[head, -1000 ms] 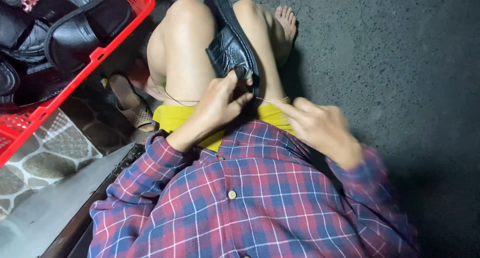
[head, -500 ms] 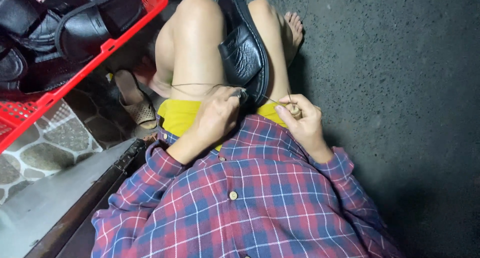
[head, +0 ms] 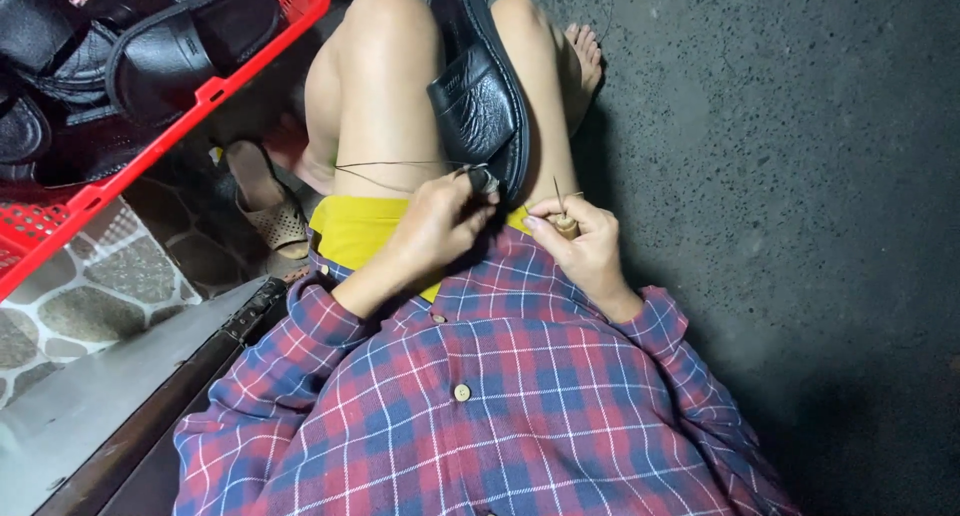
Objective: Hand-stitching the sole of a black sandal using a needle and thread
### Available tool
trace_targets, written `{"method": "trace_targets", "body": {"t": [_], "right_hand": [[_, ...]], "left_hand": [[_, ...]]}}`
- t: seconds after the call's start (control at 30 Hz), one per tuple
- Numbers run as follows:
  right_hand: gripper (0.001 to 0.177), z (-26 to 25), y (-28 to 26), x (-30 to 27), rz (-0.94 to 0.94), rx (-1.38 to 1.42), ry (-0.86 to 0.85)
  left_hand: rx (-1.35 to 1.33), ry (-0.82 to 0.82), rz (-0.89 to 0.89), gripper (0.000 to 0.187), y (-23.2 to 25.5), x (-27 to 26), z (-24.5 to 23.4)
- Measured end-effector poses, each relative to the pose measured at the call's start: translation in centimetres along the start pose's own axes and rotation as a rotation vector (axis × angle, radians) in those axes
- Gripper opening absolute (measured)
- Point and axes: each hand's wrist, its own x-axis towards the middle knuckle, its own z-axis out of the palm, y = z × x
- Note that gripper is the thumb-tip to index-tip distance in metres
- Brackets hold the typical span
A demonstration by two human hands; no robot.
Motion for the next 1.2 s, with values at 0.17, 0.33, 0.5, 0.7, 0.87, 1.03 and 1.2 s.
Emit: {"method": "trace_targets", "body": {"t": [0.17,0.33,0.5,0.7,0.87,1.03,1.2], "right_hand": [[0.010,0.8,1.1,-0.7,-0.106,0.000,-0.052],[0.011,0.5,0.3,-0.4,-0.247,-0.042,-0.097],[0.021,-1.6,-1.6,-0.2,-0.193,-0.560,-0.317],[0.021,-1.0,-1.2,0.3,-0.155,-0.533,-0.352],[0.024,-4.0,1.1,0.1,0.162,0.102,-0.234],[0.020,-3.6,-0.4,0.5,-0.129,-0.196,-0.283],[0.023,-1.5,-1.7,0.5,-0.135,-0.639,-0.410]], "left_hand": [[-0.226,-0.052,-0.279,0.021,1.8,-0.3,-1.0],[-0.157,-0.089,-0.351,0.022,-1.0,0.1,0.7],[-0.525,-0.008,-0.371,0.012,-2.8,0.1,0.7],[-0.727,-0.013,-0.325,0.011,0.2,0.0,-0.5],[-0.654,0.006,-0.336,0.012,1.4,-0.3,-1.3],[-0.452,0.019,-0.327,0.021,1.8,-0.4,-1.1],[-0.324,0.003,-0.335,0.025,2.4,-0.7,-1.7]]}}
